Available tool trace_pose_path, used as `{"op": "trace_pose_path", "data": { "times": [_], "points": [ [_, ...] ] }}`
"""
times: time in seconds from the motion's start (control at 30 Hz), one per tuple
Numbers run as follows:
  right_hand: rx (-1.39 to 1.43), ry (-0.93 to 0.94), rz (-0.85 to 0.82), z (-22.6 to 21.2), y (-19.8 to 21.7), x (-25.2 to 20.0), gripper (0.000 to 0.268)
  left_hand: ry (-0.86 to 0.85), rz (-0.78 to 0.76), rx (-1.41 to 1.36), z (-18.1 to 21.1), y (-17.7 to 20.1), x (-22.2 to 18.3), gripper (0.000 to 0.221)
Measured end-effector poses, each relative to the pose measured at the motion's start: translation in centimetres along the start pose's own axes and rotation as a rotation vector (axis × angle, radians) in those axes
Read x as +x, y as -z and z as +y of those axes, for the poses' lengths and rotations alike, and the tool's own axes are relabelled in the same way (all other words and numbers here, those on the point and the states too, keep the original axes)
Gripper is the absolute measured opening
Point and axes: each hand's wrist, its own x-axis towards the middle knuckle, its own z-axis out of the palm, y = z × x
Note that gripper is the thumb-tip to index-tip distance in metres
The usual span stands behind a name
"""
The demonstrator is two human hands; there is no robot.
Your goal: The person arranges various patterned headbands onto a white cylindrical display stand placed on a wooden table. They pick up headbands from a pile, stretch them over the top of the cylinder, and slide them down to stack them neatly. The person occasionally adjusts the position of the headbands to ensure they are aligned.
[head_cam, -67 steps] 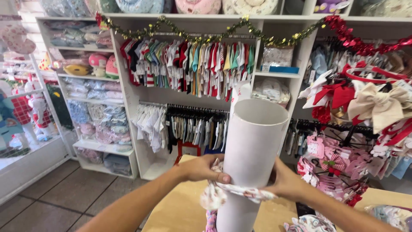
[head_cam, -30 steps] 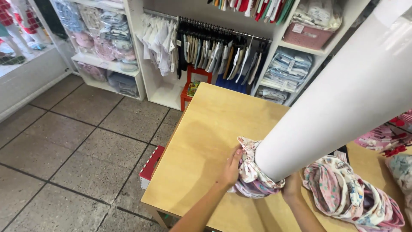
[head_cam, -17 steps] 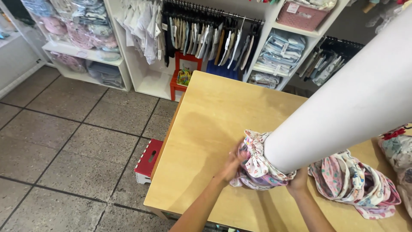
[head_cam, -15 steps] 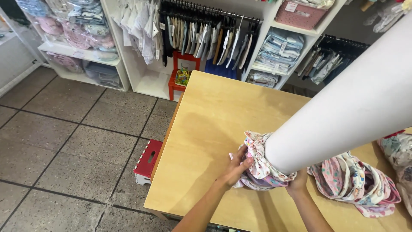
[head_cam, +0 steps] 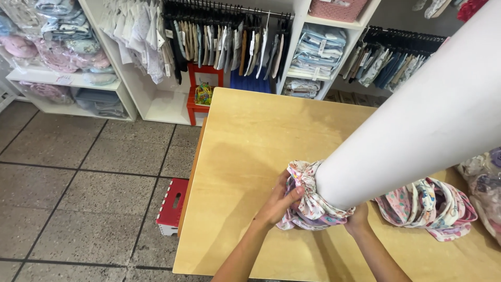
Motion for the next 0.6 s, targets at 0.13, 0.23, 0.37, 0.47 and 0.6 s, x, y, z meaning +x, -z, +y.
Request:
{"op": "trace_pose_path", "data": {
  "times": [0.13, 0.23, 0.37, 0.47, 0.6],
  "points": [
    [-0.125, 0.013, -0.035, 0.9, -0.4, 0.4, 0.041, 0.010, -0.018, -0.040, -1.9, -0.4, 1.7, 0.112],
    [-0.208, 0.032, -0.056, 1.9, -0.7, 0.4, 0.040, -0.060, 0.160, 0.332, -3.3, -1.9, 0.3, 0.055],
    [-0.293, 0.043, -0.072, 2.5, -0.9, 0.9, 0.039, -0.058, 0.193, 0.343, -3.5, -1.7, 0.5, 0.058],
    [-0.377, 0.056, -0.093, 3.2, -0.6, 1.4, 0.038, 0.010, 0.190, 0.253, -2.3, -2.0, 0.1, 0.054],
    [-0.496, 0.073, -0.106, 5.6, 2.3, 2.8, 0.036, -0.047, 0.313, 0.115, -4.6, -2.3, 0.5, 0.067]
  ]
}}
